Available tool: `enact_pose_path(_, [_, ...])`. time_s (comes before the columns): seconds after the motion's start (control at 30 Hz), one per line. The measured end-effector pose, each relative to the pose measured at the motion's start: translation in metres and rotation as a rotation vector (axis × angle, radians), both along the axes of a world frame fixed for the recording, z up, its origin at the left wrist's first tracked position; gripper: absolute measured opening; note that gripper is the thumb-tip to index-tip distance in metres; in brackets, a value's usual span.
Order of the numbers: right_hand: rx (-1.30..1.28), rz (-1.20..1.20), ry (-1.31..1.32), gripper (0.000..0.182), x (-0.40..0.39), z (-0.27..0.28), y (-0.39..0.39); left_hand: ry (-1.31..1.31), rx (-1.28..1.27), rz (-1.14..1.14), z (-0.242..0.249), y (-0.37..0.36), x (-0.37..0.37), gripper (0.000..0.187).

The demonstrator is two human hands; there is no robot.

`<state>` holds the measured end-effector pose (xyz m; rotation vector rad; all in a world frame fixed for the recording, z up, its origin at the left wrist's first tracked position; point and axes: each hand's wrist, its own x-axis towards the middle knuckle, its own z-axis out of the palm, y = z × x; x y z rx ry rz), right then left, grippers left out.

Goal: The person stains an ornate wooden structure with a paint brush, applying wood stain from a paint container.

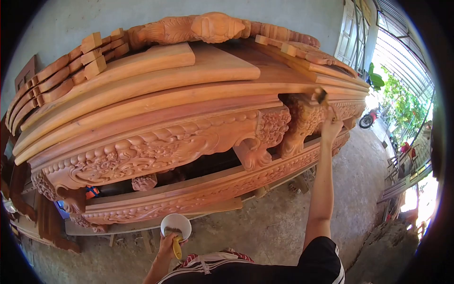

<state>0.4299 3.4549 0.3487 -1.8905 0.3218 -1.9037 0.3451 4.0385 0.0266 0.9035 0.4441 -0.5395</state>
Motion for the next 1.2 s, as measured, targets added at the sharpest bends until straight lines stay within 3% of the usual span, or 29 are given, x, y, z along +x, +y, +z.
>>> enact_pose_path(0.1, [0.153, 0.183, -0.081, 0.024, 0.018, -0.004, -0.017, -0.099, -0.009, -0.049, 0.021, -0.029, 0.005, 0.038])
enact_pose_path(0.2, [-0.078, 0.095, 0.087, 0.023, 0.008, 0.002, 0.081, -0.095, -0.07, -0.061, 0.018, -0.038, 0.007, 0.04])
enact_pose_path(0.3, [-0.091, 0.351, 0.124, 0.019, -0.007, -0.012, 0.187, -0.202, 0.03, -0.094, 0.033, -0.04, -0.002, 0.032])
enact_pose_path(0.4, [-0.286, 0.575, 0.156, 0.019, -0.009, -0.024, 0.25, -0.133, 0.038, -0.062, 0.049, -0.03, -0.007, 0.033])
enact_pose_path(0.5, [-0.208, 0.779, 0.235, 0.019, -0.016, -0.024, 0.282, -0.184, 0.038, -0.004, 0.05, -0.007, -0.011, 0.031])
enact_pose_path(0.57, [-0.219, 0.751, 0.24, 0.016, -0.021, -0.021, 0.289, -0.149, 0.048, 0.059, 0.046, 0.013, -0.015, 0.03])
enact_pose_path(0.63, [-0.002, 0.534, 0.079, 0.015, -0.021, -0.019, 0.297, -0.117, 0.05, 0.108, 0.037, 0.033, -0.018, 0.029])
enact_pose_path(0.77, [0.008, 0.429, 0.096, 0.015, -0.011, -0.019, 0.328, -0.039, 0.058, 0.21, 0.02, 0.079, -0.032, 0.028])
enact_pose_path(0.83, [-0.129, 0.473, 0.12, 0.015, -0.006, -0.016, 0.371, 0.04, 0.014, 0.202, 0.013, 0.102, -0.036, 0.044])
enact_pose_path(0.97, [-0.208, 0.772, 0.115, 0.017, 0.006, -0.019, 0.458, -0.087, 0.085, 0.303, 0.024, 0.13, -0.045, 0.031])
enact_pose_path(1.0, [-0.199, 0.766, 0.119, 0.017, 0.006, -0.018, 0.472, -0.028, 0.04, 0.285, 0.023, 0.142, -0.044, 0.038])
enact_pose_path(1.07, [-0.31, 1.03, 0.272, 0.018, 0.005, -0.016, 0.492, 0.035, -0.001, 0.259, 0.021, 0.158, -0.044, 0.048])
enact_pose_path(1.17, [-0.145, 1.002, 0.273, 0.017, 0.005, -0.02, 0.484, -0.004, 0.008, 0.264, 0.022, 0.176, -0.044, 0.047])
enact_pose_path(1.2, [-0.028, 0.892, 0.278, 0.018, 0.0, -0.02, 0.473, -0.03, 0.052, 0.258, 0.025, 0.18, -0.043, 0.038])
